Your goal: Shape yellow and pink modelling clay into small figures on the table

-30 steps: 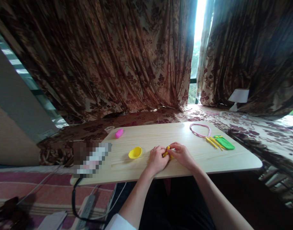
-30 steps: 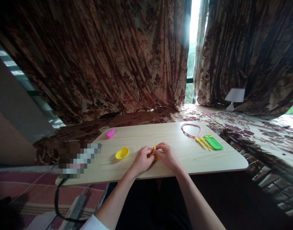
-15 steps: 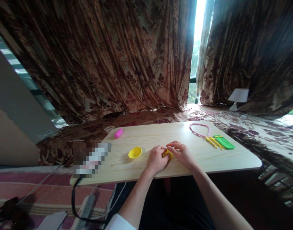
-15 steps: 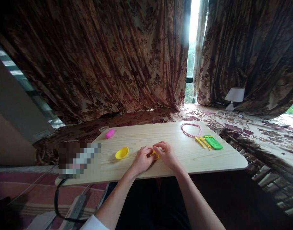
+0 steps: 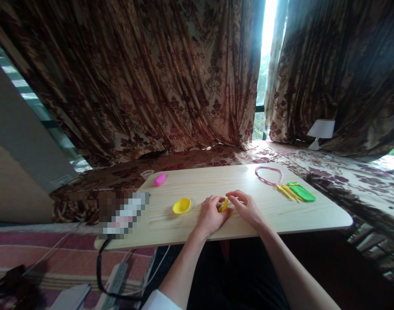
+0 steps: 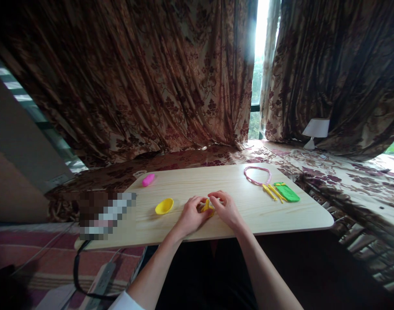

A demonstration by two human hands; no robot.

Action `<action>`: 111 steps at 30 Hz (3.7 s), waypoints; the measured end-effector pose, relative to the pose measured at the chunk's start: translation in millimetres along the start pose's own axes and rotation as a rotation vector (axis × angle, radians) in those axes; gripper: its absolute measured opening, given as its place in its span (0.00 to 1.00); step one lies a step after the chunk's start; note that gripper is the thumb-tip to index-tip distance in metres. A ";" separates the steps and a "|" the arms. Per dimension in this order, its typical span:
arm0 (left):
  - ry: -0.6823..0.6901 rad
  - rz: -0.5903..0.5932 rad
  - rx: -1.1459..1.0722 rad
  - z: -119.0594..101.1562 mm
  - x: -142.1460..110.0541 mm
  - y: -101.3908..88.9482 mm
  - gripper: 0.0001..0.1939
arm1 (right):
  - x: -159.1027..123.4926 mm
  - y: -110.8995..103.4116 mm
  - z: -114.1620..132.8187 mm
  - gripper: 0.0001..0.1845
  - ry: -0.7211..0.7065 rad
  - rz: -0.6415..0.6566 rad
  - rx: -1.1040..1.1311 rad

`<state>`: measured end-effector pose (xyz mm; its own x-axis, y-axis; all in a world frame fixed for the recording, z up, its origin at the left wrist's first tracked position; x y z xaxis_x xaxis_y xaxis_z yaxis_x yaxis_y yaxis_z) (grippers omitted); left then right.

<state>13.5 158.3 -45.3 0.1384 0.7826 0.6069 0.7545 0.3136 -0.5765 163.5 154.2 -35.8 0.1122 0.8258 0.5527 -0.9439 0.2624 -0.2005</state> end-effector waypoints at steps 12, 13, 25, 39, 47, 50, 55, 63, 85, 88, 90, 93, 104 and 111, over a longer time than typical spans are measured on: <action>0.008 0.018 -0.026 4.1 -7.4 -6.3 0.08 | -3.7 4.3 3.6 0.09 0.009 0.068 0.017; 0.009 0.018 -0.026 4.0 -7.2 -6.2 0.08 | -3.8 4.1 3.9 0.09 0.007 0.072 0.017; 0.013 -0.020 0.001 9.8 -13.4 -12.6 0.07 | -6.0 3.1 1.5 0.08 -0.037 0.049 -0.055; -0.039 -0.169 0.133 32.8 -2.4 -103.7 0.11 | -2.2 1.1 -14.5 0.14 0.034 -0.006 -0.119; -0.326 0.035 0.235 116.4 27.4 -138.1 0.13 | -10.8 -1.5 0.7 0.08 -0.082 0.128 -0.169; -0.384 0.143 0.203 121.0 25.7 -119.8 0.15 | -0.9 7.8 -6.6 0.07 -0.082 0.105 -0.177; -0.426 0.160 0.131 115.3 26.8 -107.4 0.14 | 18.4 25.0 -19.0 0.08 -0.055 0.041 -0.189; -0.313 -0.139 -0.186 28.0 21.1 -102.2 0.10 | -22.7 7.9 28.8 0.18 -0.019 -0.140 -0.103; -0.860 -0.085 -1.478 -71.1 -48.6 -82.8 0.09 | -63.4 -15.7 108.4 0.32 -0.058 0.165 0.188; -0.773 -0.069 -1.402 -74.4 -52.3 -87.3 0.09 | -62.7 -14.0 98.7 0.27 0.254 0.171 0.488; -0.737 -0.042 -1.344 -76.8 -54.7 -88.8 0.09 | -60.5 -10.5 97.0 0.26 0.352 0.164 0.633; -0.720 0.037 -1.307 -79.5 -56.9 -88.6 0.10 | -58.6 -7.5 98.8 0.26 0.413 0.140 0.737; -0.684 0.191 -1.327 -79.6 -63.6 -88.0 0.13 | -62.5 -10.6 105.0 0.25 0.519 0.224 0.839; -0.692 0.179 -1.268 -82.3 -62.8 -90.6 0.13 | -62.3 -12.7 105.1 0.24 0.546 0.254 0.918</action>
<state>-10.8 36.4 13.8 0.2358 0.9717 -0.0112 0.8598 -0.2032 0.4685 135.9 46.9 17.4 -0.2095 0.9724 0.1026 -0.8054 -0.2311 0.5458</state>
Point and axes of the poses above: each hand's wrist, its own x-axis towards the middle knuckle, its own y-axis out of the palm, z = x × y, the point moved 2 cm from there along x, towards the middle knuckle, and after that the axes turned 9 degrees about -z, right-handed, at the moved point
